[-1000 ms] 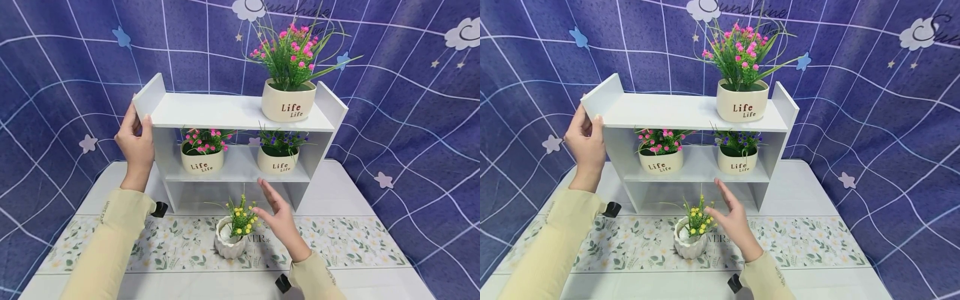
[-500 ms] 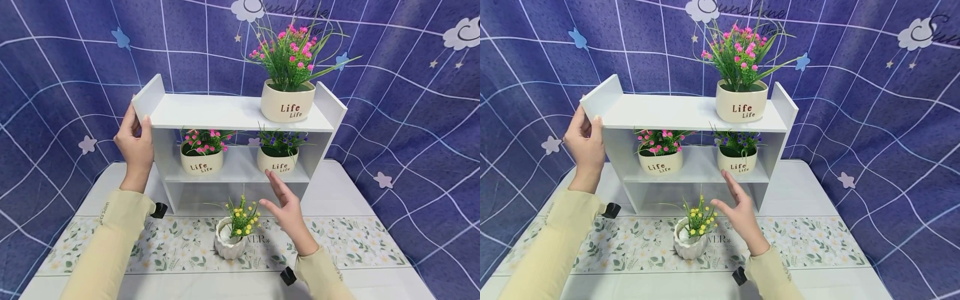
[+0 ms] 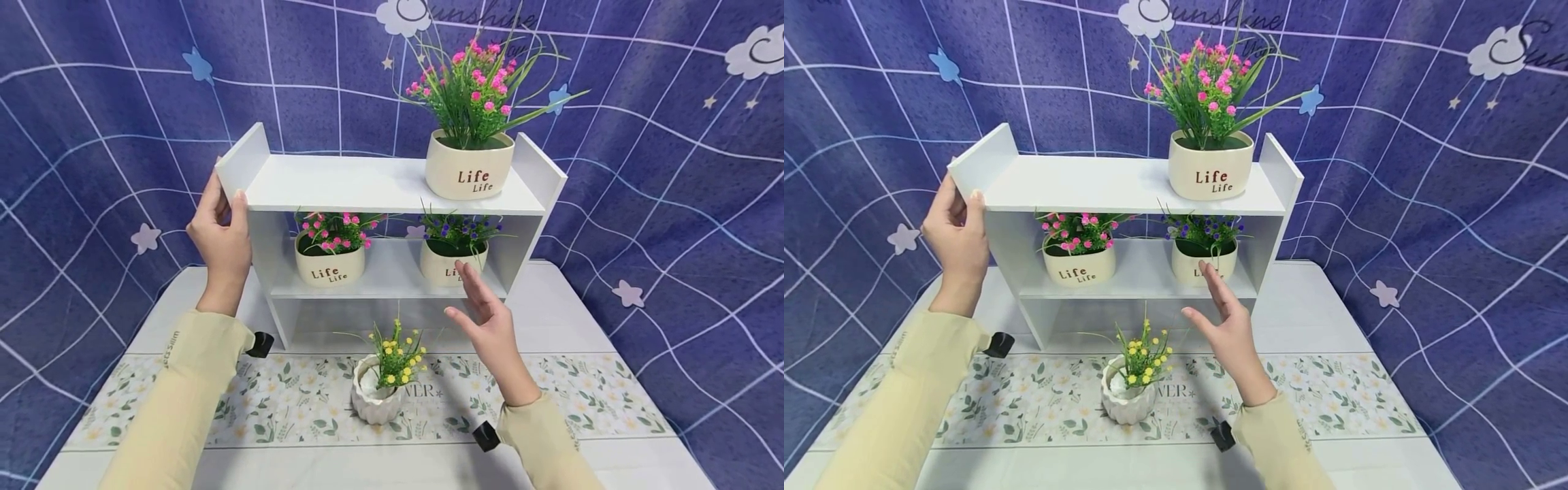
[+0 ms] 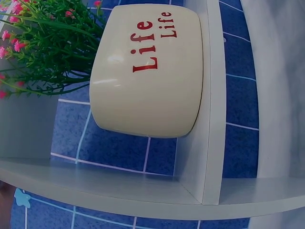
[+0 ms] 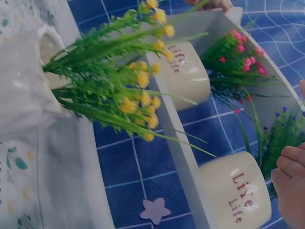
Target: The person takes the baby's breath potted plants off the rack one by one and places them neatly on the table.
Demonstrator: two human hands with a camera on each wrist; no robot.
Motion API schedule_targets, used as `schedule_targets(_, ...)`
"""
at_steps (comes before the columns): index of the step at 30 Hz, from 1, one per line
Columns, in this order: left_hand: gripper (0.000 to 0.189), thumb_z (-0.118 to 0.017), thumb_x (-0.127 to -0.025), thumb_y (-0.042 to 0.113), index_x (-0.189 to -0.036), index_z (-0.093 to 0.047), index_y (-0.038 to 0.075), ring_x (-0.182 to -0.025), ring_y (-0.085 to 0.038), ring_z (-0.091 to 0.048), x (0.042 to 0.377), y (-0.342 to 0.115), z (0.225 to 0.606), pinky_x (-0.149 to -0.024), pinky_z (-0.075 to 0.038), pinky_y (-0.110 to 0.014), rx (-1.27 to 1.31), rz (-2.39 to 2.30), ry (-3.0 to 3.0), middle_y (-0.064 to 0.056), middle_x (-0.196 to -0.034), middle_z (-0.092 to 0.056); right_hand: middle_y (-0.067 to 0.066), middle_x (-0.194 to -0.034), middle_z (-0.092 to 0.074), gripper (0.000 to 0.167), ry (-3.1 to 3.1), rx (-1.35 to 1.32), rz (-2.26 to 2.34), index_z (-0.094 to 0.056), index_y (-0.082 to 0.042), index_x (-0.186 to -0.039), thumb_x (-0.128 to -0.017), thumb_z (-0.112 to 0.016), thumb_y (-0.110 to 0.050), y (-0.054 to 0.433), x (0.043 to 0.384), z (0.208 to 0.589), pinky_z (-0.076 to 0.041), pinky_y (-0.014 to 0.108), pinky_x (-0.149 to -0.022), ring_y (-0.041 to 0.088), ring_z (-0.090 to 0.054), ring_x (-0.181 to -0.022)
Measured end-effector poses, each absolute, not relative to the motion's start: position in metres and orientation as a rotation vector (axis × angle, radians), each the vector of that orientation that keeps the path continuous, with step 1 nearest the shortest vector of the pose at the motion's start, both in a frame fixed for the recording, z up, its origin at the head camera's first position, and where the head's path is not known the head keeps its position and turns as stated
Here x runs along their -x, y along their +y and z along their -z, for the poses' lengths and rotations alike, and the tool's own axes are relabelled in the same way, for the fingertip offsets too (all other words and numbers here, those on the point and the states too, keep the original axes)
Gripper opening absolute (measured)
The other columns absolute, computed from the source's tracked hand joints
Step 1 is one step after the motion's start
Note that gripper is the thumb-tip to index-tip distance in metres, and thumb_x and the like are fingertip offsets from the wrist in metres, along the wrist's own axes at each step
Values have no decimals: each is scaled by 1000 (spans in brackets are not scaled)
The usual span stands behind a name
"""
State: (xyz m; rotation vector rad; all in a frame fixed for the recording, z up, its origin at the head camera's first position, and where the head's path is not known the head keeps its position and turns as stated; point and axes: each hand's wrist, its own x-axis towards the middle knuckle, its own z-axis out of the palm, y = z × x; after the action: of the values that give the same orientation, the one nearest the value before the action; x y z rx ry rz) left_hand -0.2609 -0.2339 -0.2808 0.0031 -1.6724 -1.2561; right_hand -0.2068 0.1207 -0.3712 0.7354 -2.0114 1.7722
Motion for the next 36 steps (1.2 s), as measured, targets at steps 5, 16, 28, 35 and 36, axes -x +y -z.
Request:
schedule_targets(5, 46, -55, -94, 7, -138, -54, 18, -121, -13, -61, 254, -229, 276, -100, -51, -23, -7, 1263, -1677, -6, -134, -61, 25, -152, -34, 70, -1928, -700, -1821, -30, 6, -148, -86, -62, 11, 131, 210, 367, -32, 15, -114, 2, -39, -139)
schedule_targets(16, 46, -55, -93, 4, -138, -55, 13, -119, -11, -62, 258, -229, 277, -99, -51, -23, 26, 1272, -1654, -5, -132, -63, 7, -140, -56, 54, -1694, -620, -1730, -45, 9, -139, -88, -62, 7, 148, 215, 347, -39, 16, -110, 6, -51, -131)
schedule_targets(28, 47, -56, -93, 5, -138, -54, 17, -119, -11, -61, 263, -235, 281, -99, -51, -23, 6, 1249, -1665, -3, -132, -63, 14, -133, -61, 49, -1475, -434, -1619, -53, 7, -133, -86, -65, 8, 160, 227, 315, -41, 26, -111, 17, -55, -129)
schedule_targets(35, 46, -57, -93, 7, -138, -54, 17, -121, -12, -60, 262, -235, 280, -99, -51, -23, -2, 1265, -1664, -5, -134, -61, 12, -141, -55, 54, -1552, -334, -1454, -49, 0, -139, -89, -67, -4, 170, 241, 301, -37, 30, -115, 17, -49, -134)
schedule_targets(36, 46, -56, -93, 7, -138, -54, 17, -121, -12, -60, 262, -234, 280, -99, -51, -22, -4, 1265, -1665, -6, -134, -61, 11, -141, -55, 55, -1571, -325, -1424, -49, -1, -140, -89, -67, -5, 171, 243, 300, -37, 30, -116, 16, -49, -134)
